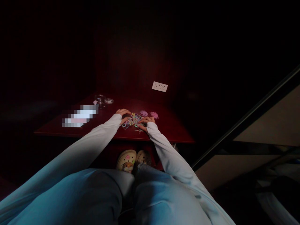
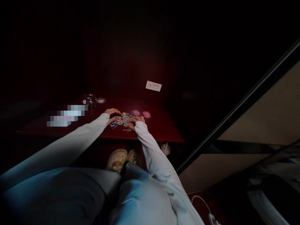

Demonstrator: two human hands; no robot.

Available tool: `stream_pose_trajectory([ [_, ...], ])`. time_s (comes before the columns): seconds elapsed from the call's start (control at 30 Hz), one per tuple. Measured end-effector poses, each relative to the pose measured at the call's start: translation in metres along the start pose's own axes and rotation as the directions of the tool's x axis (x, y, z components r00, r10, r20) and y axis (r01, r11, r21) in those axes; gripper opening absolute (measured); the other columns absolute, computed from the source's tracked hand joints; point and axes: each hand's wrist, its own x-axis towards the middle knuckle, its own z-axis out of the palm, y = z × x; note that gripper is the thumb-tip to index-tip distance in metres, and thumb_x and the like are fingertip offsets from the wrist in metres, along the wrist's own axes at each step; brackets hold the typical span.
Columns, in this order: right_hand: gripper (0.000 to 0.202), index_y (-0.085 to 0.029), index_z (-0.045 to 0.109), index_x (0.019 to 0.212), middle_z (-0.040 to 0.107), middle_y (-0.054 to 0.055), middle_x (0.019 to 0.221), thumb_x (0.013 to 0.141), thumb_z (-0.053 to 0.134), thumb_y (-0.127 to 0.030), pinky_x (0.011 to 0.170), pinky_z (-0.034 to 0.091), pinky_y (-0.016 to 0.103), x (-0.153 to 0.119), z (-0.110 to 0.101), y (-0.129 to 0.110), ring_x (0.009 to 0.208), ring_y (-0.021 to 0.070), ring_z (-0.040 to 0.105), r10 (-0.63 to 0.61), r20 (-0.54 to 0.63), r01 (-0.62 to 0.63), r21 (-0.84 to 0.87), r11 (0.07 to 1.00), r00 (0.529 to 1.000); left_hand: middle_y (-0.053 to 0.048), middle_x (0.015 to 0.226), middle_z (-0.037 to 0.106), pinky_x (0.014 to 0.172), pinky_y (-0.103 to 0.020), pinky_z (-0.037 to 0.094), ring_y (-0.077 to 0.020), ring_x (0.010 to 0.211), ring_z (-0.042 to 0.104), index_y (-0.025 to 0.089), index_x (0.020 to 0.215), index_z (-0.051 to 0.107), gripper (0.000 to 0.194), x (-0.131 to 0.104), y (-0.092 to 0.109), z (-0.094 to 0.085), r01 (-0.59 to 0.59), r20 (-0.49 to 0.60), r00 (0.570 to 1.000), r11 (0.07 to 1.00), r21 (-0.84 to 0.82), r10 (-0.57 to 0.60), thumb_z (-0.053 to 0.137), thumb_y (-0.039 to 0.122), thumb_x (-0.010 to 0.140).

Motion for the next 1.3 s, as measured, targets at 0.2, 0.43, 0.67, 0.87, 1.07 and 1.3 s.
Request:
stream_pose_trajectory([
  [0.2, 0.029, -0.027, 0.083, 0.084, 0.076, 0.006, 0.102, 0.086, 0.079, -0.055, 0.104, 0.041, 0.039, 0.006, 0.002, 0.01, 0.113, 0.0272, 0.056, 0.071, -0.041, -0.067, 0.097, 0.993, 0.997, -0.007, 0.127, 0.073, 0.108, -0.043, 0.045, -0.0263, 0.117, 0.064, 0.023, 0.115, 0.074, 0.03, -0.003, 0.011, -0.004, -0.004, -0.038, 0.999, 1.0, 0.015, 0.005, 0.055, 0.028, 0.092],
  [0.43, 0.033, -0.024, 0.081, 0.082, 0.076, 0.007, 0.09, 0.085, 0.077, -0.056, 0.103, 0.045, 0.042, 0.01, 0.001, 0.022, 0.107, 0.0282, 0.062, 0.206, -0.194, -0.148, 0.274, 0.95, 0.959, -0.005, 0.121, 0.076, 0.103, -0.04, 0.047, -0.0244, 0.109, 0.062, 0.023, 0.112, 0.075, 0.026, -0.006, 0.016, 0.003, -0.121, 0.003, 0.993, 0.992, 0.034, 0.121, 0.057, 0.032, 0.095],
  [0.67, 0.026, -0.024, 0.083, 0.081, 0.077, 0.006, 0.087, 0.085, 0.077, -0.049, 0.1, 0.047, 0.039, 0.013, 0.003, 0.023, 0.106, 0.0273, 0.064, 0.254, -0.191, -0.19, 0.301, 0.934, 0.948, -0.004, 0.12, 0.076, 0.102, -0.04, 0.046, -0.0244, 0.109, 0.061, 0.025, 0.111, 0.076, 0.025, -0.006, 0.014, 0.004, -0.128, 0.011, 0.992, 0.991, 0.047, 0.127, 0.059, 0.032, 0.094],
  [0.87, 0.02, -0.025, 0.083, 0.083, 0.079, 0.005, 0.094, 0.084, 0.076, -0.044, 0.108, 0.043, 0.041, 0.01, 0.001, 0.023, 0.113, 0.0283, 0.062, 0.256, -0.17, -0.217, 0.217, 0.952, 0.952, -0.004, 0.12, 0.076, 0.101, -0.041, 0.046, -0.0254, 0.109, 0.06, 0.026, 0.11, 0.076, 0.025, -0.007, 0.014, 0.004, -0.131, 0.032, 0.991, 0.989, 0.069, 0.129, 0.06, 0.034, 0.094],
  [1.07, 0.02, -0.024, 0.083, 0.09, 0.079, 0.006, 0.1, 0.085, 0.073, -0.04, 0.11, 0.042, 0.042, 0.008, 0.001, 0.02, 0.118, 0.0294, 0.058, 0.25, -0.161, -0.22, 0.181, 0.959, 0.955, -0.002, 0.125, 0.076, 0.099, -0.042, 0.044, -0.0255, 0.109, 0.058, 0.03, 0.115, 0.077, 0.027, -0.009, 0.032, 0.0, -0.159, 0.108, 0.984, 0.978, 0.136, 0.145, 0.061, 0.039, 0.095],
  [1.3, 0.018, -0.023, 0.081, 0.088, 0.078, 0.006, 0.101, 0.089, 0.068, -0.037, 0.108, 0.043, 0.042, 0.012, 0.003, 0.021, 0.114, 0.028, 0.059, 0.243, -0.178, -0.212, 0.176, 0.961, 0.953, 0.003, 0.133, 0.077, 0.105, -0.043, 0.041, -0.0261, 0.118, 0.058, 0.036, 0.119, 0.079, 0.03, -0.011, 0.043, 0.002, -0.24, 0.178, 0.96, 0.963, 0.123, 0.216, 0.061, 0.044, 0.096],
])
